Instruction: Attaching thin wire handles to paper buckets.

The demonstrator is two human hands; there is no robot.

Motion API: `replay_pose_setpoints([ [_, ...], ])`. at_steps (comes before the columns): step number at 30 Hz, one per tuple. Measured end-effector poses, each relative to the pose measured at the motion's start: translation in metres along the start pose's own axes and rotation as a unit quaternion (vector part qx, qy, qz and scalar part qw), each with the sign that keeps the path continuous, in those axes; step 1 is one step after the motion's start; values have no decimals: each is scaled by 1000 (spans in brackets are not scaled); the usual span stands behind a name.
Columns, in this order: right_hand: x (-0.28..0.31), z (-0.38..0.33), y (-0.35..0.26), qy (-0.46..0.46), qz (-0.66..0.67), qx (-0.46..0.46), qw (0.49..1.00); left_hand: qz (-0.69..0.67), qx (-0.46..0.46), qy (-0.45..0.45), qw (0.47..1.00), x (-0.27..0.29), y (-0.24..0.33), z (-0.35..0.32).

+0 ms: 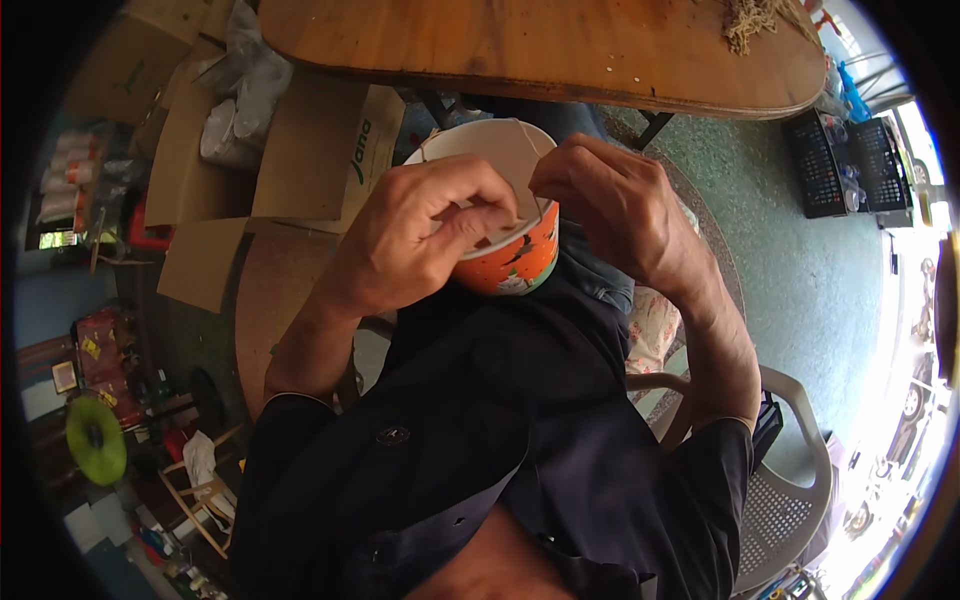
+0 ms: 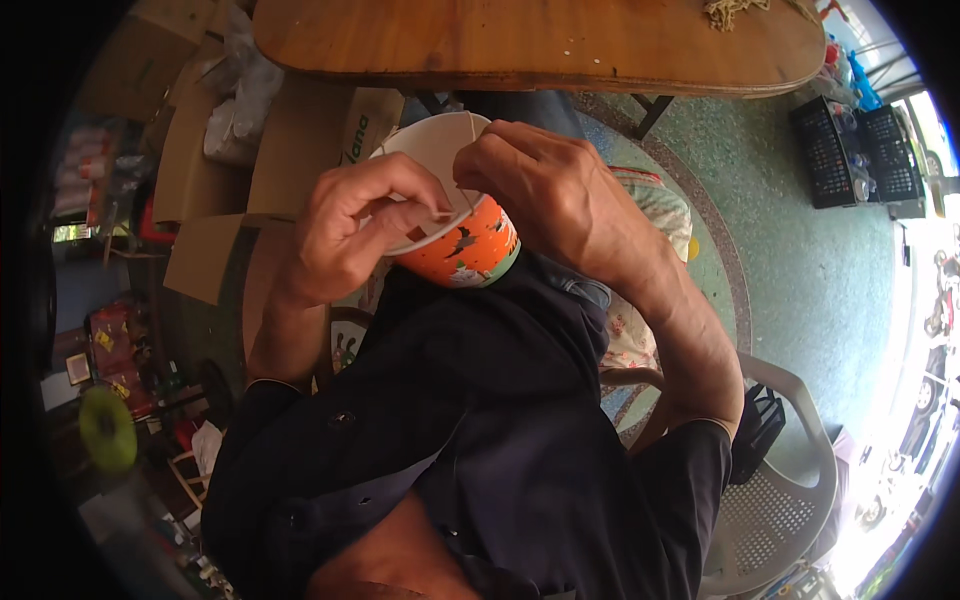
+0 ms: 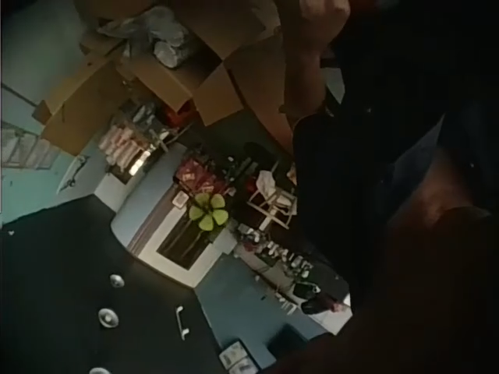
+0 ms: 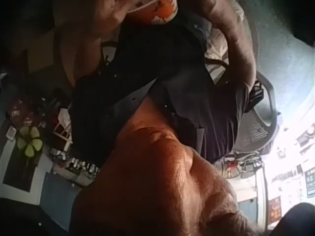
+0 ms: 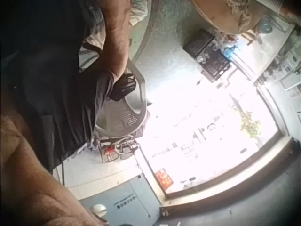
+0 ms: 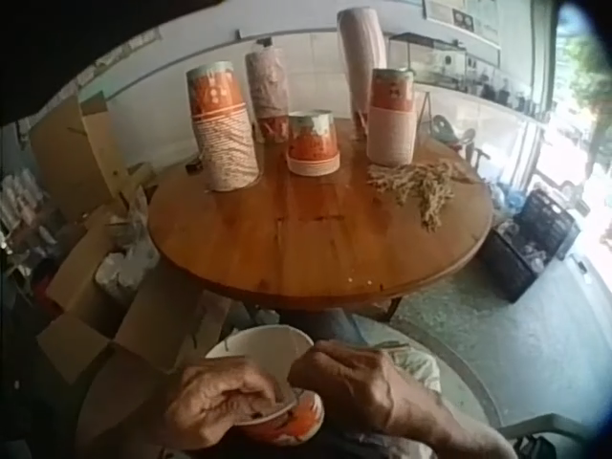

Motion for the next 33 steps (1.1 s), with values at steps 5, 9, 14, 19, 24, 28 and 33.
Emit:
replay_pose_setpoints([
  [5, 1, -2, -1, 4, -13, -60, 998, -164, 66, 31, 984, 0, -9, 7],
  [9, 7, 2, -4, 5, 4, -50, 999, -227, 94, 5, 969, 1, -5, 17],
  [14, 17, 3, -5, -32, -8, -24, 999, -286, 77, -86, 951, 8, -5, 34],
  [19, 25, 2, -8, -4, 54, -46, 997, -243, 140, -109, 954, 4, -3, 38],
  [24, 26, 4, -8, 39, 93, -22, 995, -281, 169, -63, 943, 0, -2, 37],
  [28, 23, 5, -6, 73, 82, -22, 994, -264, 170, -111, 943, -2, 1, 38],
  [33, 20, 2, -5, 82, 87, -37, 992, -214, 185, -125, 951, -2, 4, 37],
])
Point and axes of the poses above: each hand's wrist, its own z-axis towards the middle knuckle, its own x-axis out of the back of the hand, y = z × x, the point moved 3 cm from there along z, towards the middle knuckle, and after that the axes turned 8 degrees about y, right-handed, at the moved point
